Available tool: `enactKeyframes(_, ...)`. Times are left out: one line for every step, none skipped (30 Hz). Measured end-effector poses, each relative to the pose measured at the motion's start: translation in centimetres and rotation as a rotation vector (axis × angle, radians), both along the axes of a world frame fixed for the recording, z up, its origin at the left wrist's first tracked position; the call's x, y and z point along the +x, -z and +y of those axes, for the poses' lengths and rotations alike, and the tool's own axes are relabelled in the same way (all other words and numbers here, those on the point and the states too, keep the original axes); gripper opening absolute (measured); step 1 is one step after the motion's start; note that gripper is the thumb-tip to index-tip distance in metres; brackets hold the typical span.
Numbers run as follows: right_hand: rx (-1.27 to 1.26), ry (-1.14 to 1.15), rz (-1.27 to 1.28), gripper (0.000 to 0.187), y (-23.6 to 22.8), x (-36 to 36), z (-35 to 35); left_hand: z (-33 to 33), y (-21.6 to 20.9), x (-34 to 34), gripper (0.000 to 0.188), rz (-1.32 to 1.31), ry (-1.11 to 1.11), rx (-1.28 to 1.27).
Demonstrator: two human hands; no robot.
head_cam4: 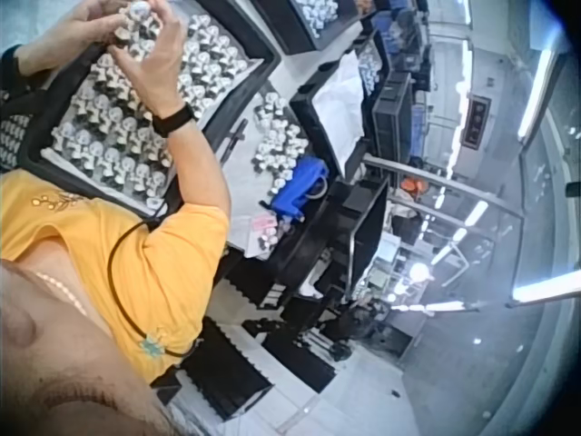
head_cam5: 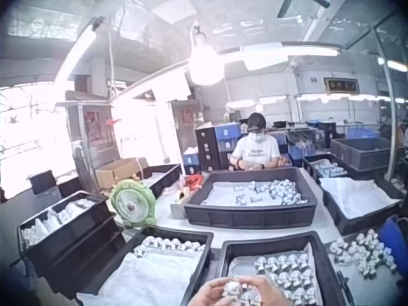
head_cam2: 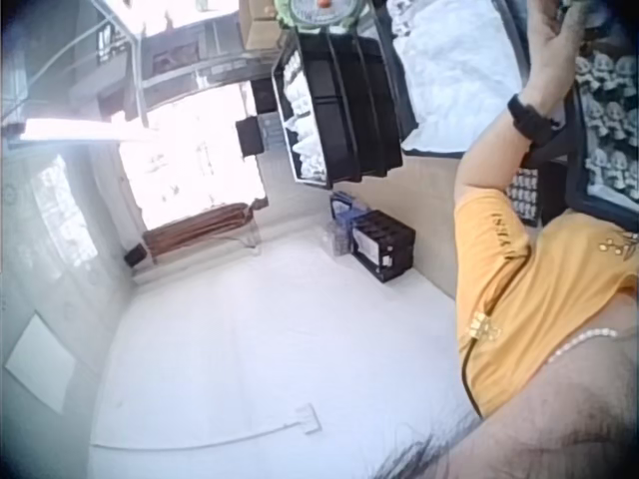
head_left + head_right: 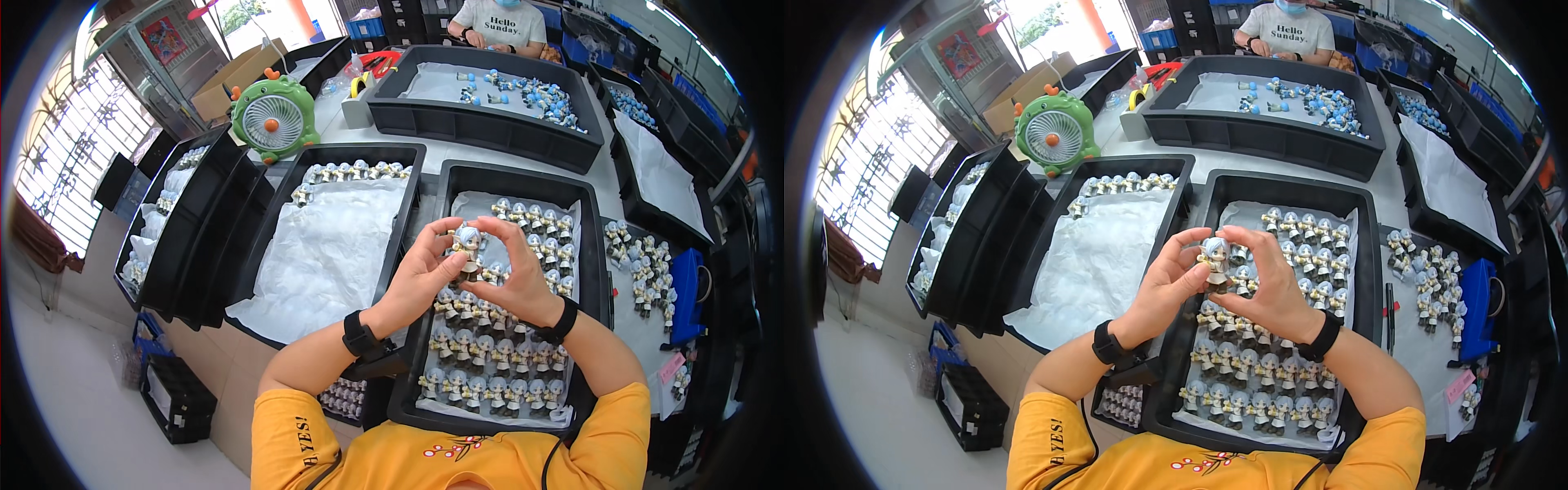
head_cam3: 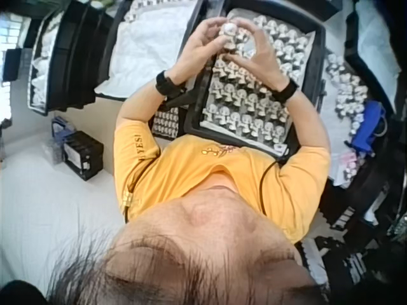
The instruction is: Inspecting small toy figurines by picking them up from a tray and placing them in a bin or another tray.
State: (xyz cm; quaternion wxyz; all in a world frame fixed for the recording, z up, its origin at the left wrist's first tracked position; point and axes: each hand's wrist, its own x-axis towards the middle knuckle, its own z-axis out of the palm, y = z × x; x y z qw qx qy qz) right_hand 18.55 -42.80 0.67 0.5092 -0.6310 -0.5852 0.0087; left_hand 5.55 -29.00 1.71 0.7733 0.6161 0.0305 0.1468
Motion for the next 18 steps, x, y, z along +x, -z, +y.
enactKeyframes(0.000,-0.002,0.007,0.077,-0.02,-0.02,-0.02,0.07,-0.02,-0.05,0.050,0.009,0.009,-0.002)
enactKeyframes(0.001,-0.004,0.013,0.078,-0.02,-0.06,-0.02,0.15,-0.03,-0.13,0.050,0.017,0.017,-0.005)
enactKeyframes(0.002,-0.007,0.025,0.078,0.01,-0.10,0.00,0.23,-0.04,-0.22,0.050,0.026,0.024,-0.008)
enactKeyframes(0.001,-0.005,0.037,0.079,0.08,-0.08,-0.02,0.29,0.06,-0.14,0.049,0.028,0.027,-0.017)
enactKeyframes(0.000,-0.004,0.048,0.079,0.15,-0.07,-0.03,0.36,0.19,-0.08,0.049,0.031,0.028,-0.027)
enactKeyframes(0.001,0.000,0.049,0.079,0.14,-0.10,-0.07,0.42,0.34,-0.03,0.048,0.033,0.030,-0.037)
enactKeyframes(0.003,0.001,0.049,0.080,0.03,-0.15,-0.08,0.51,0.54,-0.02,0.048,0.039,0.021,-0.035)
enactKeyframes(0.005,0.003,0.050,0.080,-0.04,-0.17,-0.09,0.62,0.80,-0.01,0.047,0.045,0.012,-0.034)
enactKeyframes(0.005,-0.001,0.047,0.080,-0.05,-0.17,-0.11,0.68,0.92,-0.03,0.046,0.050,0.003,-0.032)
enactKeyframes(0.006,-0.002,0.045,0.081,-0.03,-0.13,-0.12,0.68,0.87,-0.03,0.046,0.055,0.005,-0.033)
enactKeyframes(0.006,-0.004,0.042,0.081,-0.02,-0.11,-0.14,0.67,0.76,-0.06,0.046,0.059,0.006,-0.033)
enactKeyframes(0.005,-0.002,0.038,0.082,-0.04,-0.12,-0.16,0.67,0.71,-0.07,0.046,0.063,0.007,-0.033)
enactKeyframes(0.003,-0.001,0.034,0.082,-0.11,-0.14,-0.17,0.70,0.73,-0.07,0.046,0.065,0.011,-0.047)
enactKeyframes(0.002,0.001,0.029,0.083,-0.15,-0.15,-0.19,0.73,0.79,-0.07,0.046,0.067,0.015,-0.060)
enactKeyframes(0.000,-0.003,0.033,0.083,-0.18,-0.15,-0.21,0.74,0.81,-0.05,0.046,0.069,0.018,-0.073)
enactKeyframes(-0.002,-0.006,0.037,0.083,-0.19,-0.15,-0.23,0.71,0.74,-0.04,0.047,0.072,0.021,-0.085)
enactKeyframes(-0.004,-0.010,0.041,0.083,-0.19,-0.15,-0.25,0.64,0.61,-0.03,0.047,0.076,0.023,-0.098)
enactKeyframes(-0.001,-0.014,0.052,0.084,-0.18,-0.15,-0.29,0.58,0.51,-0.01,0.047,0.079,0.026,-0.110)
